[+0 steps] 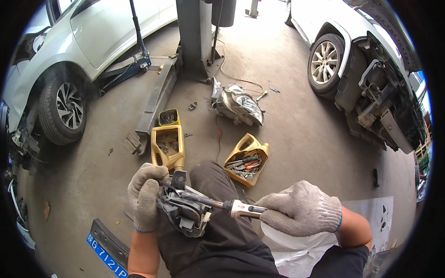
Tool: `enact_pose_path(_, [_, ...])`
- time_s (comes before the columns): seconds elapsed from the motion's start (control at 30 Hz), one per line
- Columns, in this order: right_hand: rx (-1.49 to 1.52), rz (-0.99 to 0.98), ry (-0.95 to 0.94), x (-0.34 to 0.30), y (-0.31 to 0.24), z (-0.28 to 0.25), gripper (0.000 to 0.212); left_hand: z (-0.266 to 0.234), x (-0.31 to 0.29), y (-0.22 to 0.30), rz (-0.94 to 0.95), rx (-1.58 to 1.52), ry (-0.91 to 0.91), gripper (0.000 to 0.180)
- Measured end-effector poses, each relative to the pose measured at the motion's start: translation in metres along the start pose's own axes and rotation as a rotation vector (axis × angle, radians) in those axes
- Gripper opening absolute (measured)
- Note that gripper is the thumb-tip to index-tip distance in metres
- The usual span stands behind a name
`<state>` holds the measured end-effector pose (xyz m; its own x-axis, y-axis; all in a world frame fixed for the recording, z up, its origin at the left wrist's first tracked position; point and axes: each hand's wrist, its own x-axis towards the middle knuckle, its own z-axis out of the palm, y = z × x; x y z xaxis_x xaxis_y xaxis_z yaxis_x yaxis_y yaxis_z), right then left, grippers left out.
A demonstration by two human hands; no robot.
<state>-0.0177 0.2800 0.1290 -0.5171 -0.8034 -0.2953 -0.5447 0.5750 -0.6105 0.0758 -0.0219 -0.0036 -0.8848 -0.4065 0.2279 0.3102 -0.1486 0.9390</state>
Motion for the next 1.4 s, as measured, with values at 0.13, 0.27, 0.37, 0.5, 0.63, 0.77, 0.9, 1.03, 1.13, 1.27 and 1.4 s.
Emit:
enact_pose_path(0.13, [0.002, 0.007, 0.001, -0.001, 0.0, 0.0, 0.026, -0.002, 0.001, 0.002, 0.061, 0.08, -0.026, 0.024])
enact_pose_path(0.27, [0.013, 0.016, 0.005, -0.001, 0.003, 0.002, 0.026, 0.0, -0.002, 0.002, 0.024, 0.049, 0.009, 0.024])
enact_pose_path(0.37, [-0.011, -0.012, 0.025, -0.002, 0.004, 0.003, 0.025, 0.0, -0.002, 0.001, 0.015, 0.005, -0.001, 0.024])
enact_pose_path(0.5, [0.023, -0.016, 0.019, -0.003, 0.001, 0.0, 0.022, 0.0, -0.001, 0.002, 0.038, 0.029, -0.029, 0.022])
enact_pose_path(0.63, [0.06, -0.009, 0.015, -0.004, 0.004, -0.001, 0.021, 0.002, -0.001, 0.002, 0.035, -0.008, -0.028, 0.02])
enact_pose_path(0.77, [0.045, -0.029, 0.009, -0.003, 0.003, -0.003, 0.022, 0.003, 0.0, 0.002, 0.034, 0.003, -0.025, 0.02])
enact_pose_path(0.9, [0.033, -0.003, -0.052, -0.001, 0.005, -0.005, 0.024, 0.001, 0.001, 0.001, 0.027, 0.013, -0.021, 0.021])
enact_pose_path(1.03, [0.05, 0.003, -0.08, 0.001, 0.008, -0.008, 0.025, 0.0, 0.001, 0.001, 0.016, 0.014, -0.016, 0.022])
enact_pose_path(1.13, [0.062, 0.023, -0.099, 0.002, 0.006, -0.01, 0.026, 0.0, 0.001, 0.001, 0.01, 0.028, -0.016, 0.022])
enact_pose_path(1.27, [0.054, 0.008, -0.111, 0.003, 0.007, -0.01, 0.027, 0.0, 0.001, 0.001, 0.021, 0.033, -0.021, 0.022])
enact_pose_path(1.4, [0.071, 0.028, -0.124, 0.003, 0.006, -0.012, 0.028, -0.001, 0.002, 0.001, 0.012, 0.044, -0.037, 0.023])
